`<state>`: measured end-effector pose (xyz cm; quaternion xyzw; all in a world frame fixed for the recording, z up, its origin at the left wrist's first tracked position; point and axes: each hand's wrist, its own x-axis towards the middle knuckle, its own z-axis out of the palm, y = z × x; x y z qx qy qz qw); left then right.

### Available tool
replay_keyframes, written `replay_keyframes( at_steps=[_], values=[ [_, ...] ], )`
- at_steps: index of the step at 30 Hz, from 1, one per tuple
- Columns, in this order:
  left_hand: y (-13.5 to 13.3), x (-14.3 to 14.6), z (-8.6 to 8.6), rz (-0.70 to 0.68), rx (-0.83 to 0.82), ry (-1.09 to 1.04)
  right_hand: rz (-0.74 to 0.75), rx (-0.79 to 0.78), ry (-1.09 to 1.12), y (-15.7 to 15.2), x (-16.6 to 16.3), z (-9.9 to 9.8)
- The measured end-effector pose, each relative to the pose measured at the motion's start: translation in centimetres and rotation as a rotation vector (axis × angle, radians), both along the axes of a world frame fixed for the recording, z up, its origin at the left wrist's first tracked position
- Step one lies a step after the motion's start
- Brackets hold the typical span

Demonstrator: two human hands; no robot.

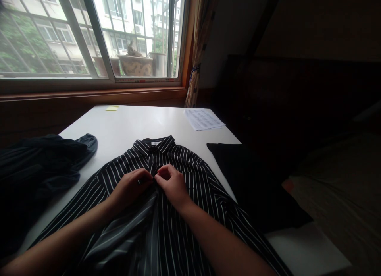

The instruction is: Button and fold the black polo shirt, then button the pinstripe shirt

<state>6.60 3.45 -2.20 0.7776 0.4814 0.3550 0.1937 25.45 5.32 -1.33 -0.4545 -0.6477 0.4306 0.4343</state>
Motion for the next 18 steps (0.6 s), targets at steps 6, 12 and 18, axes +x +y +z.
replay_keyframes(
  at_steps=[6,12,18],
  values=[
    [-0.08,-0.06,0.27,-0.002,0.008,0.002,0.017,-0.045,0.043,0.20,0.11,-0.28],
    [-0.04,-0.04,0.42,0.005,0.014,-0.007,0.026,-0.081,0.087,0.25,0.11,-0.01],
    [-0.14,-0.03,0.34,-0.006,0.011,-0.009,0.015,-0.108,0.114,0.16,-0.01,0.54]
  ],
)
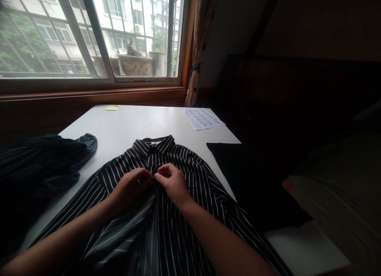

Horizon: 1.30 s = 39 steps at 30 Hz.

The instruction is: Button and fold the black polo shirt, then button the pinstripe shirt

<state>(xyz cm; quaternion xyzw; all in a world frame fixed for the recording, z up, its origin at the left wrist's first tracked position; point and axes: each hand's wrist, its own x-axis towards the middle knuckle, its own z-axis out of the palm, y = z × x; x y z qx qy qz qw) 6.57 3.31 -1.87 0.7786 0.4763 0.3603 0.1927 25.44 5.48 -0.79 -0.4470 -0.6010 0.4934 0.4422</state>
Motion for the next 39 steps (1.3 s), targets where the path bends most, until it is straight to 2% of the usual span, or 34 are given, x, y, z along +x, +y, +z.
replay_keyframes(
  at_steps=[17,39],
  values=[
    [-0.29,-0.01,0.84,0.006,0.018,-0.061,0.009,-0.001,-0.004,0.27,0.28,-0.24],
    [-0.51,0.10,0.56,-0.012,0.049,-0.023,0.046,-0.077,0.061,0.38,0.51,-0.46]
  ],
)
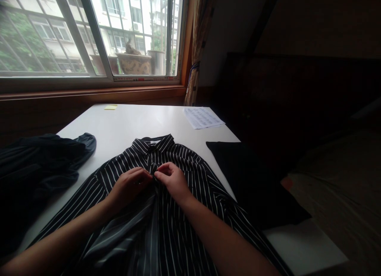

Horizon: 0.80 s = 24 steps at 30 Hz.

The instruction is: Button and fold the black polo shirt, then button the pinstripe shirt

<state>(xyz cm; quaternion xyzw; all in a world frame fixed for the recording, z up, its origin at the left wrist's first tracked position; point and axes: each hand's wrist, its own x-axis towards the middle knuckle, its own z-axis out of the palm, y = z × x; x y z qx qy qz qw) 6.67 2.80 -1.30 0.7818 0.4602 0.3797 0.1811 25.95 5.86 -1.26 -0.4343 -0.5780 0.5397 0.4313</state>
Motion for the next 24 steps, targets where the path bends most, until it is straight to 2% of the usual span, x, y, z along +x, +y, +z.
replay_keyframes(
  at_steps=[9,24],
  values=[
    [0.07,-0.13,-0.05,0.020,0.015,0.005,0.074,-0.064,0.111,0.13,0.12,-0.06],
    [-0.11,0.03,0.53,-0.005,0.033,-0.066,0.093,-0.042,0.045,0.07,0.23,0.08]
  ],
)
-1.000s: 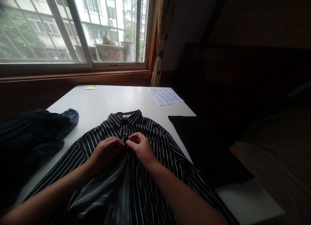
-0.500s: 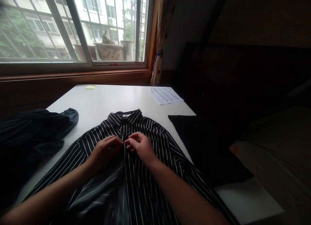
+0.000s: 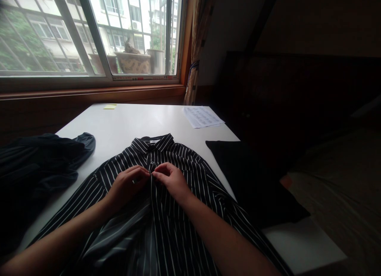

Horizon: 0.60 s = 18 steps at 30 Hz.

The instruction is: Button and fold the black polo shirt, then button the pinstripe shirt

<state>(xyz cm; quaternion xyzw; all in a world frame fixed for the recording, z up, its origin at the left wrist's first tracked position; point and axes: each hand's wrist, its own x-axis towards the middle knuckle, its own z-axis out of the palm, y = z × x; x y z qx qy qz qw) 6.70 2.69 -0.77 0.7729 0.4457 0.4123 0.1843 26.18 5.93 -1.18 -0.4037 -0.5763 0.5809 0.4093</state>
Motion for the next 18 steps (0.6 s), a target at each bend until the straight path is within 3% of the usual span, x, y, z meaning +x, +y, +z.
replay_keyframes(
  at_steps=[18],
  values=[
    [-0.01,0.03,0.26,-0.003,0.022,-0.037,0.015,0.248,-0.176,-0.06,0.32,0.73]
  ],
)
